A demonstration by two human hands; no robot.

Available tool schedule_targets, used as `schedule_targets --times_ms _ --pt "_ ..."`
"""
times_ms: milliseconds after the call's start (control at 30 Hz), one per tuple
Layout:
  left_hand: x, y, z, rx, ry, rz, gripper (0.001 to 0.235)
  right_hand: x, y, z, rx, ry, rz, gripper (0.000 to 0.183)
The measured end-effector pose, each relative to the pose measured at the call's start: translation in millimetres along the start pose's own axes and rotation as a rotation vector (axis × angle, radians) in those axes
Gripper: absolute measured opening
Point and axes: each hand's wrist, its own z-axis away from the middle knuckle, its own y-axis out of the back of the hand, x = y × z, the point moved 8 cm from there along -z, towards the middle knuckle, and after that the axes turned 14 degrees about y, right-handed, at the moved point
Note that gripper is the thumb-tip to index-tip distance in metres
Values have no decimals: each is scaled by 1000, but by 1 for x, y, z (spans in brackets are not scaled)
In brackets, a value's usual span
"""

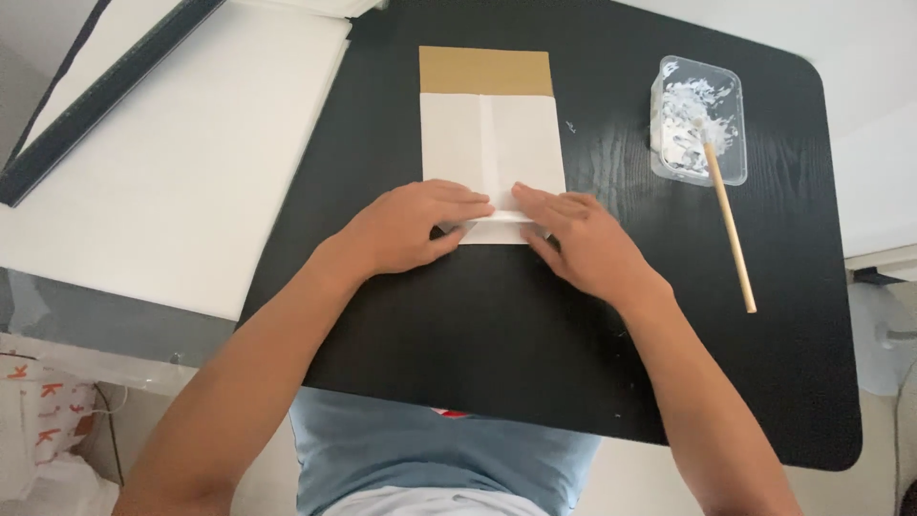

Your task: The person applies white glue to a folded white paper using a brush, then folds and presses the glued sections. They later place a brown cardboard piece onto a larger white sheet.

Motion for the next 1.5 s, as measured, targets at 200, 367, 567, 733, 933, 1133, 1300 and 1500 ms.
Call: schedule_targets --times_ms 200,367,567,733,933,1133,1300,1500 --pt "-8 -44 3 156 -164 -511 85 -29 -15 9 -209 27 144 82" --pt "2 -54 31 -18 -80 -619 105 -33 -34 24 -370 -41 184 104" --pt "15 -61 54 -33 -102 -624 111 -53 -32 42 -387 -28 191 107" --pt "36 -73 106 304 -208 -494 96 -99 -33 79 -221 74 337 112" --pt "48 -83 168 442 -399 -420 58 -146 -36 120 -72 136 374 103" --pt "56 -96 207 388 -598 -114 31 -147 -74 206 133 -248 -165 50" --pt "77 -111 214 357 -602 -34 25 -136 -108 269 502 -734 -458 29" --pt "102 -125 204 107 -621 147 46 -141 -178 320 279 -1783 -1124 51"
